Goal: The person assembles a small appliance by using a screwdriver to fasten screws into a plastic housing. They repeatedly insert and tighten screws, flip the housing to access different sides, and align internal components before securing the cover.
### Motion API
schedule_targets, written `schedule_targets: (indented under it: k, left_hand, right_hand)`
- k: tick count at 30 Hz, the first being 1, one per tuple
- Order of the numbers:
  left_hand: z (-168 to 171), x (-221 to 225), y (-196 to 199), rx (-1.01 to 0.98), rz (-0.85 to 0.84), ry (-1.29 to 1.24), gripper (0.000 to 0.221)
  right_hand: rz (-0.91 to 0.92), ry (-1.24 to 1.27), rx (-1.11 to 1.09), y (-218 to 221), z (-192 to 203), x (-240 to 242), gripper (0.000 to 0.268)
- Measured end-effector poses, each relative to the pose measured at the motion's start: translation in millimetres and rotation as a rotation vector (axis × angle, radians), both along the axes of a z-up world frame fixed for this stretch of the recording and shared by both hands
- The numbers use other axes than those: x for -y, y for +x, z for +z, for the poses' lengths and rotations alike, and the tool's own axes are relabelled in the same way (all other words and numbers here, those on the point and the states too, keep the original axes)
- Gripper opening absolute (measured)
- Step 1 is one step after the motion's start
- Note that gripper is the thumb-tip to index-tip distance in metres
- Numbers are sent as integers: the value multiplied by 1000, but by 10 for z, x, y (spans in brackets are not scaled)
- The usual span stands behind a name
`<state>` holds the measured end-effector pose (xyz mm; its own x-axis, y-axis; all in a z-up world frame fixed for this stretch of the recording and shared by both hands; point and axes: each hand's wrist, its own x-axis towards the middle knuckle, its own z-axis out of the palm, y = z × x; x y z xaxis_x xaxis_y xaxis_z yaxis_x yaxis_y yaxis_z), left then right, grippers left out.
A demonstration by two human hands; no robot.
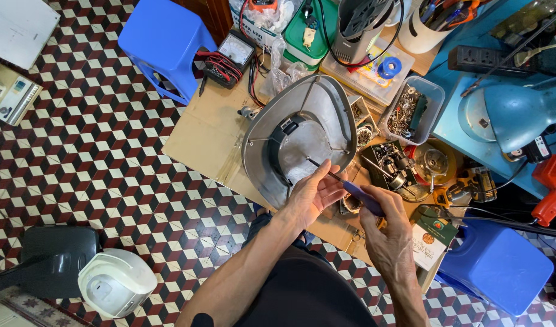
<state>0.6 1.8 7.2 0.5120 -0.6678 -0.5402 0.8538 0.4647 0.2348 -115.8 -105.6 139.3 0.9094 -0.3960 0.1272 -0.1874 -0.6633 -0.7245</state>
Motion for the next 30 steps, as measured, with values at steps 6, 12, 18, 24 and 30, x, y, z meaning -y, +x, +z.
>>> schedule_targets:
  k: [6, 12, 18, 24, 30]
  left_hand:
    - [8, -47, 16, 113, 24, -65, 36]
    - [-20, -17, 26, -34, 10, 46, 28]
    - [117, -79, 51, 8, 48, -115, 28]
    - [385, -372, 307, 1518, -631, 1224, 23]
    - [435, -233, 692, 2471, -592, 1202, 3]
  right_hand:
    - [-399, 489, -337, 44, -114, 0, 40]
    - [-31, -63, 82, 26, -58, -98, 41]
    - [-485, 456, -327, 157, 12, -138, 38]
    - [9, -61, -9, 76, 43, -7, 38]
    - [159, -422, -7, 41, 58, 68, 46]
